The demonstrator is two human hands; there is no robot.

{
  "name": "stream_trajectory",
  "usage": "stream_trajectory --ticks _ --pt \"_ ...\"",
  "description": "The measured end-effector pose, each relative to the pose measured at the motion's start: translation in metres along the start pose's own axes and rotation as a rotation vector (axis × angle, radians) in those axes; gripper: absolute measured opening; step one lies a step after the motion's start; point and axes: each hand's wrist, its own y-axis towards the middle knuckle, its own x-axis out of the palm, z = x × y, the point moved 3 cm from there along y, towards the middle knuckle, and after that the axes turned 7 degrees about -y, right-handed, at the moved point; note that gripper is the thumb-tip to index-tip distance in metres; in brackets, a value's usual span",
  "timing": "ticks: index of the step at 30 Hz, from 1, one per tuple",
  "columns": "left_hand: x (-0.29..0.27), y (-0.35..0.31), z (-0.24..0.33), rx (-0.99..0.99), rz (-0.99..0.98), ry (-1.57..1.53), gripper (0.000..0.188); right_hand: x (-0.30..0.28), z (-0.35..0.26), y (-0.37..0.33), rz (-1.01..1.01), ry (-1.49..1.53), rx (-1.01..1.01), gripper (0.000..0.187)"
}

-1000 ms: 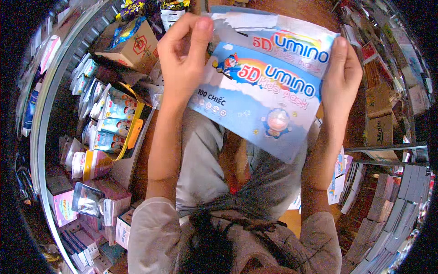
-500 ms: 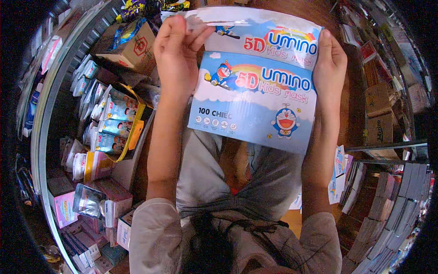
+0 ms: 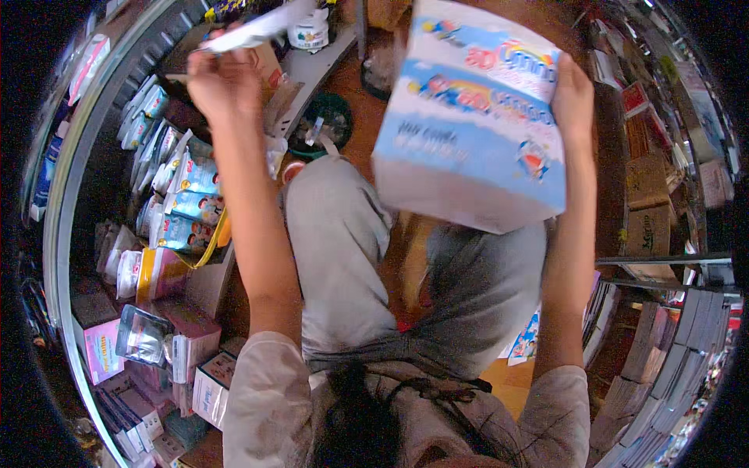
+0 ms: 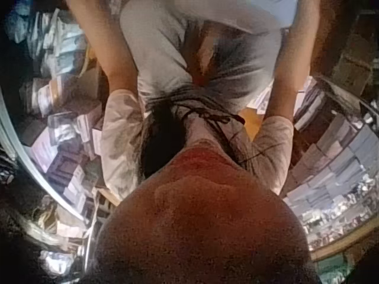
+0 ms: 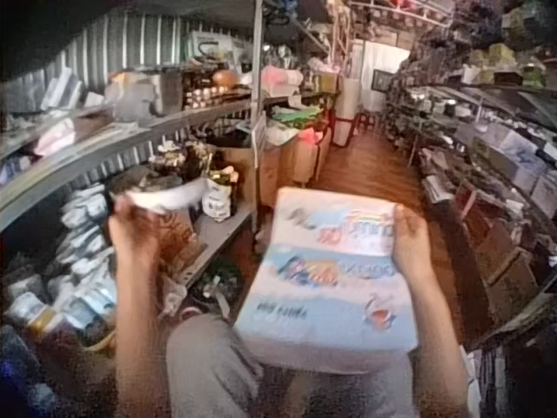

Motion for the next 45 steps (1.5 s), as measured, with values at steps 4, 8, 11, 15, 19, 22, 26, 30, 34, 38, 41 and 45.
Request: stream_trajectory --ticks 4,8,11,15,19,22,26,30,34,38,41,45 --pt "-0.008 -0.005 0.029 0.279 -0.175 0.411 0.014 -0.006 0.061 0.024 0.013 -0.067 0.161 0.042" --pt "-0.038 -0.047 0.016 0.070 -0.313 0.725 0.016 0.017 0.095 0.022 -0.158 0.219 0.266 0.038" --pt "-0.092 -0.048 0.005 0.051 -0.298 0.963 0.020 0.042 0.109 0.006 -0.247 0.096 0.225 0.038" --pt "-0.128 -0.043 -0.047 0.140 -0.346 1.308 0.021 0.049 0.118 -0.012 -0.300 0.075 0.292 0.040" --pt "-0.205 -0.005 -0.108 0.106 -0.555 1.664 0.014 0.051 0.127 -0.012 -0.336 0.218 0.408 0.036" --pt "-0.261 0.002 -0.139 0.103 -0.807 1.890 0.015 0.053 0.130 -0.012 -0.303 0.367 0.537 0.034" --pt "-0.320 -0.007 -0.160 -0.402 -0.887 2.304 0.031 0.066 0.104 -0.016 -0.323 0.467 0.663 0.033" --pt "-0.271 -0.024 -0.169 -0.545 -0.778 1.892 0.036 0.066 0.100 -0.015 -0.330 0.487 0.653 0.033" --pt "-0.125 -0.046 -0.147 -0.496 -0.663 1.289 0.040 0.061 0.077 -0.010 -0.288 0.575 0.588 0.030" --pt "-0.036 -0.063 -0.115 -0.333 -0.807 0.957 0.037 0.042 0.044 -0.007 -0.262 0.701 0.509 0.026" --pt "0.002 -0.079 -0.088 -0.432 -0.887 0.937 0.037 0.013 0.029 -0.004 -0.208 0.753 0.447 0.024" --pt "0.043 -0.102 -0.059 -0.306 -0.959 1.022 0.025 -0.012 0.042 0.016 -0.302 1.040 0.306 0.023"
